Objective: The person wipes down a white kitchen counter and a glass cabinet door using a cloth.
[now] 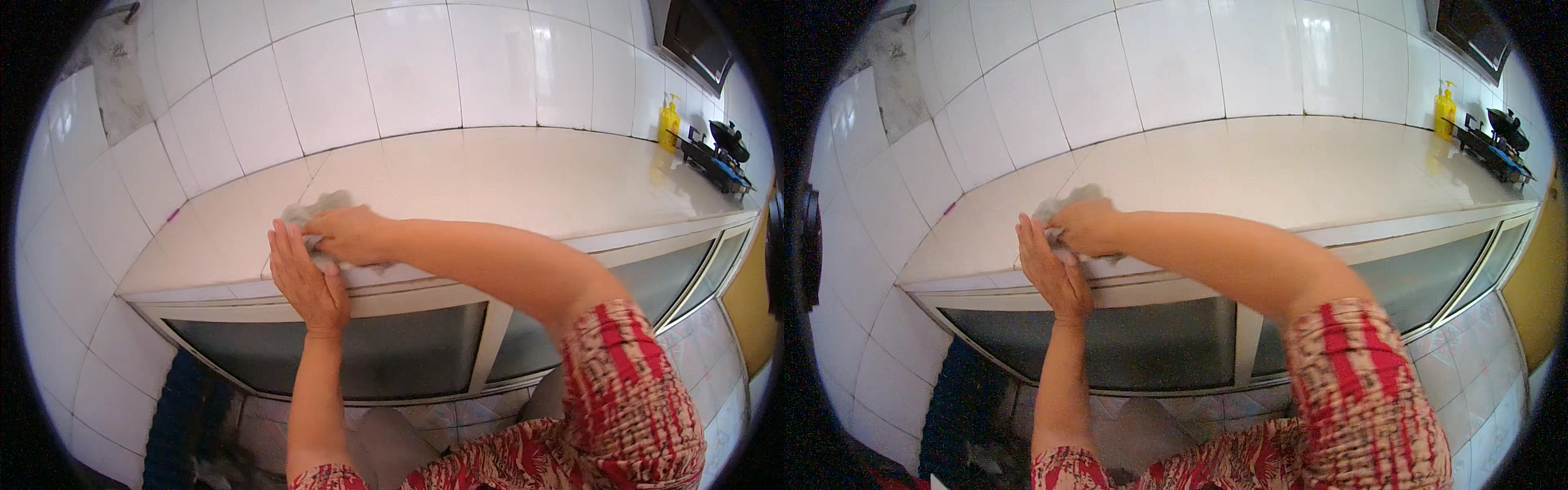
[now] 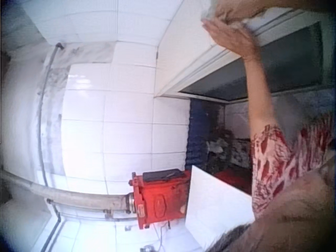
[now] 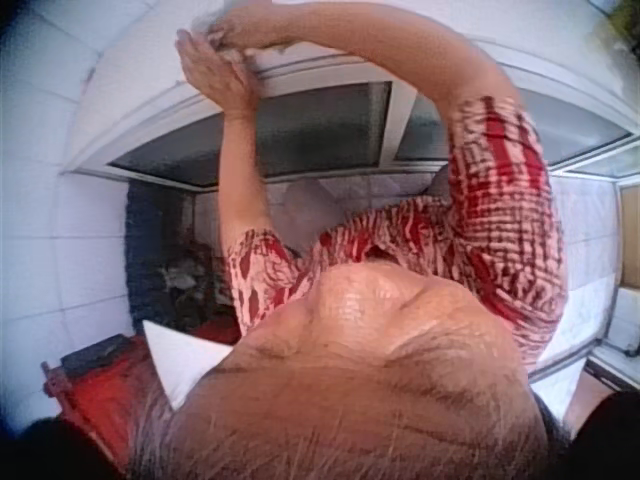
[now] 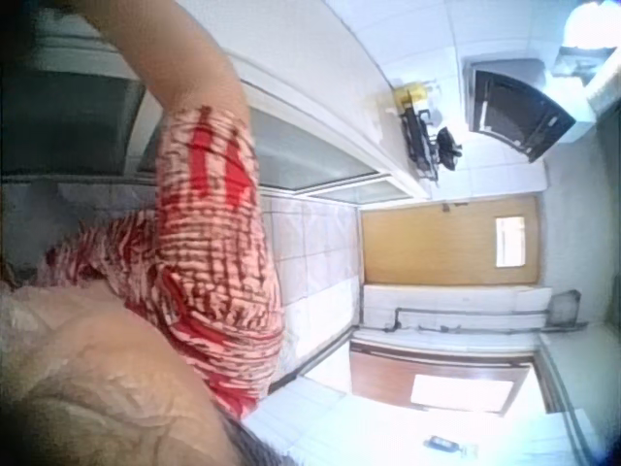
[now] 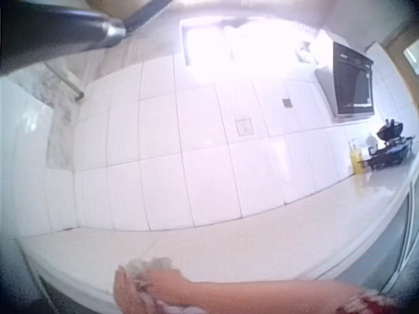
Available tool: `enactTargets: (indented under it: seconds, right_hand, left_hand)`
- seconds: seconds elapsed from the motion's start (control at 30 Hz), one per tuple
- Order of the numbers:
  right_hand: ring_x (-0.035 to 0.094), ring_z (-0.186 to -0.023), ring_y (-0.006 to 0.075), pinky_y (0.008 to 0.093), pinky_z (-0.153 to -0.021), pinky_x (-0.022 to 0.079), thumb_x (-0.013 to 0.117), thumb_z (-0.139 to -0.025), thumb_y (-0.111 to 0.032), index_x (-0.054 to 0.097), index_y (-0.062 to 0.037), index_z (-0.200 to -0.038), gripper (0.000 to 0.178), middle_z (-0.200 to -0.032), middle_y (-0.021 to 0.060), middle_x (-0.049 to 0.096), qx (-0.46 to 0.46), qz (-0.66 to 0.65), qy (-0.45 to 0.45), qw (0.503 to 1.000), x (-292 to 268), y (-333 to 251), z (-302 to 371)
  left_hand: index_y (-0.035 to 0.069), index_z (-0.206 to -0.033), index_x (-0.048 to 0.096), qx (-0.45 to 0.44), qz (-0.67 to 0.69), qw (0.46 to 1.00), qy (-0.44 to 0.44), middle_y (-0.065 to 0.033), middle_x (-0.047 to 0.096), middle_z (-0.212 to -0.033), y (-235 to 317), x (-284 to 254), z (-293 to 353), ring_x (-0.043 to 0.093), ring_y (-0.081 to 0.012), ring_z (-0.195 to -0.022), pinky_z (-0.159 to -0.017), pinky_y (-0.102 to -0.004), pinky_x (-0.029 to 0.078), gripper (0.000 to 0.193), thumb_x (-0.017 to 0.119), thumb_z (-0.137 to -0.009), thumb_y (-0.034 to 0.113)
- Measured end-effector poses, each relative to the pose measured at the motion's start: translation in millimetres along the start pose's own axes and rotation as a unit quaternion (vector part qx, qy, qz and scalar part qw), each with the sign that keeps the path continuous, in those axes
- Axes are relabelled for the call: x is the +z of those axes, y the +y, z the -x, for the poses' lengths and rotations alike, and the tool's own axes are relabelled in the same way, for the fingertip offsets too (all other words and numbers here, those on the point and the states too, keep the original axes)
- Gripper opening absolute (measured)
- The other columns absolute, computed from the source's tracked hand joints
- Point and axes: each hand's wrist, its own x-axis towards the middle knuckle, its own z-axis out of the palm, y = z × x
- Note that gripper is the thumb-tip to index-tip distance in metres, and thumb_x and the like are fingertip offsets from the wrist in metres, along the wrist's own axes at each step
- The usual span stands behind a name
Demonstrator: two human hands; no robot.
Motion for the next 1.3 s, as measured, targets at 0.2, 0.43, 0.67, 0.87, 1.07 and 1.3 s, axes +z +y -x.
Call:
enactTargets:
  seconds: [0.2,0.43,0.67,0.87,1.07,1.3]
  right_hand:
    - [0.060,-0.110,0.0310,0.0443,-0.089,0.048,0.051,-0.092,-0.024,0.060,-0.0178,-0.121,0.031,-0.129,0.0068,0.059,-0.072,0.019,-0.019,0.997,1,-17,-13]
    - [0.060,-0.112,0.0315,0.0436,-0.090,0.048,0.053,-0.092,-0.016,0.054,-0.0272,-0.135,0.045,-0.134,0.0136,0.055,-0.083,0.101,0.016,0.991,-19,2,71]
    - [0.062,-0.102,0.0291,0.0400,-0.091,0.049,0.057,-0.087,-0.005,0.060,-0.0245,-0.130,0.047,-0.132,0.0070,0.058,0.156,0.091,0.112,0.977,-75,61,221]
    - [0.066,-0.093,0.0335,0.0429,-0.088,0.051,0.053,-0.083,-0.010,0.066,-0.0231,-0.119,0.040,-0.119,0.0081,0.065,0.314,0.207,0.246,0.893,-122,130,359]
    - [0.062,-0.106,0.0341,0.0479,-0.089,0.047,0.044,-0.089,-0.019,0.062,-0.0217,-0.124,0.040,-0.116,0.0137,0.066,0.509,0.279,0.290,0.761,-166,201,457]
    - [0.059,-0.112,0.0362,0.0494,-0.090,0.045,0.044,-0.093,-0.019,0.062,-0.0160,-0.118,0.030,-0.118,0.0156,0.064,0.592,0.272,0.213,0.728,-176,217,423]
  left_hand:
    - [0.000,-0.151,0.023,-0.020,0.013,1.000,-0.014,-0.0223,0.027,-0.155,-4,-10,-2,0.022,-0.0410,-0.144,-0.115,-0.0501,0.016,0.072,0.024,-0.101,0.053]
    - [-0.001,-0.149,0.028,-0.014,0.011,0.999,-0.036,-0.0202,0.032,-0.153,1,-15,-4,0.029,-0.0402,-0.141,-0.113,-0.0483,0.021,0.074,0.023,-0.101,0.054]
    - [-0.001,-0.144,0.040,0.026,-0.067,0.997,-0.038,-0.0166,0.043,-0.147,1,-16,-6,0.039,-0.0360,-0.137,-0.110,-0.0434,0.029,0.064,0.023,-0.104,0.046]
    - [0.001,-0.141,0.046,0.038,-0.080,0.994,-0.059,-0.0147,0.050,-0.142,1,-19,-6,0.042,-0.0344,-0.134,-0.108,-0.0445,0.030,0.056,0.026,-0.105,0.039]
    - [0.003,-0.134,0.053,0.037,-0.070,0.996,-0.045,-0.0133,0.056,-0.135,-5,-14,1,0.049,-0.0336,-0.125,-0.107,-0.0466,0.029,0.048,0.028,-0.104,0.032]
    - [0.003,-0.124,0.057,0.029,-0.060,0.998,-0.022,-0.0118,0.061,-0.124,-1,-14,5,0.052,-0.0308,-0.117,-0.107,-0.0463,0.028,0.043,0.030,-0.103,0.029]
